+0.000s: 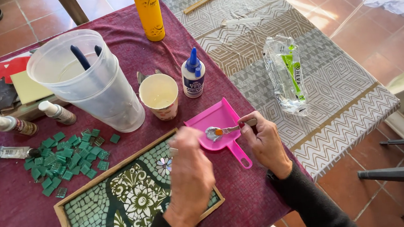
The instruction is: The person is mixing silver paint and applying it to a mosaic-decorated tray.
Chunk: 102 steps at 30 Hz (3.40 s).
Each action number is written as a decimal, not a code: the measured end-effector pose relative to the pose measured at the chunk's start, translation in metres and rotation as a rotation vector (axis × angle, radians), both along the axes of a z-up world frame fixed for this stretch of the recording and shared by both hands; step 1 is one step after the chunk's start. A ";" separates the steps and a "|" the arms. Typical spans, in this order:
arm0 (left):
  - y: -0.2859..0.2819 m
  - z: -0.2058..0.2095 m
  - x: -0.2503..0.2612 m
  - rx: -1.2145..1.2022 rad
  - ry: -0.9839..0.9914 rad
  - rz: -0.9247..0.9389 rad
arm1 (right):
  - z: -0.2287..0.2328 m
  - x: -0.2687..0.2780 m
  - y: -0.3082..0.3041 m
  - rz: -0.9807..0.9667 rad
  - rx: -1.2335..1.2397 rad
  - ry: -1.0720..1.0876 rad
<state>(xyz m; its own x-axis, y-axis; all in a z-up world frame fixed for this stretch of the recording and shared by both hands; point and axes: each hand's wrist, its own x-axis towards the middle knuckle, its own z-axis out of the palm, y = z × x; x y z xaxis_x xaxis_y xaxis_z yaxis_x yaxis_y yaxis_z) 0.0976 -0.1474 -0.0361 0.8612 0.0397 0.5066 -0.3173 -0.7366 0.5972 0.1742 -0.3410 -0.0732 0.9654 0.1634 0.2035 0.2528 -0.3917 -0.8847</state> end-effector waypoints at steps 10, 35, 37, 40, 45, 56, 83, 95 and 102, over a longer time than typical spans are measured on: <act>-0.066 -0.050 -0.009 0.626 -0.097 -0.300 | 0.010 0.014 0.003 0.007 0.007 -0.070; -0.004 -0.034 0.009 0.554 0.046 -0.575 | 0.007 0.015 -0.044 0.042 0.163 0.022; 0.010 -0.021 0.011 0.480 -0.001 -0.609 | 0.002 0.018 -0.046 0.044 0.237 0.012; 0.022 -0.011 0.014 0.422 0.013 -0.673 | -0.009 0.020 -0.053 0.037 0.299 0.019; 0.039 0.000 0.019 0.292 0.098 -0.741 | -0.026 0.017 -0.058 0.013 0.440 0.002; 0.047 -0.021 0.041 0.054 0.266 -0.698 | -0.061 0.017 -0.045 -0.052 0.684 0.193; 0.012 -0.079 0.147 0.784 -0.088 -0.315 | -0.028 -0.026 -0.025 -0.184 0.173 -0.032; 0.041 -0.034 0.073 0.469 -0.510 -0.165 | 0.000 -0.053 -0.017 0.258 -0.520 -0.645; 0.047 -0.030 0.064 -0.108 -0.227 0.186 | 0.008 -0.058 -0.014 0.319 -0.555 -0.647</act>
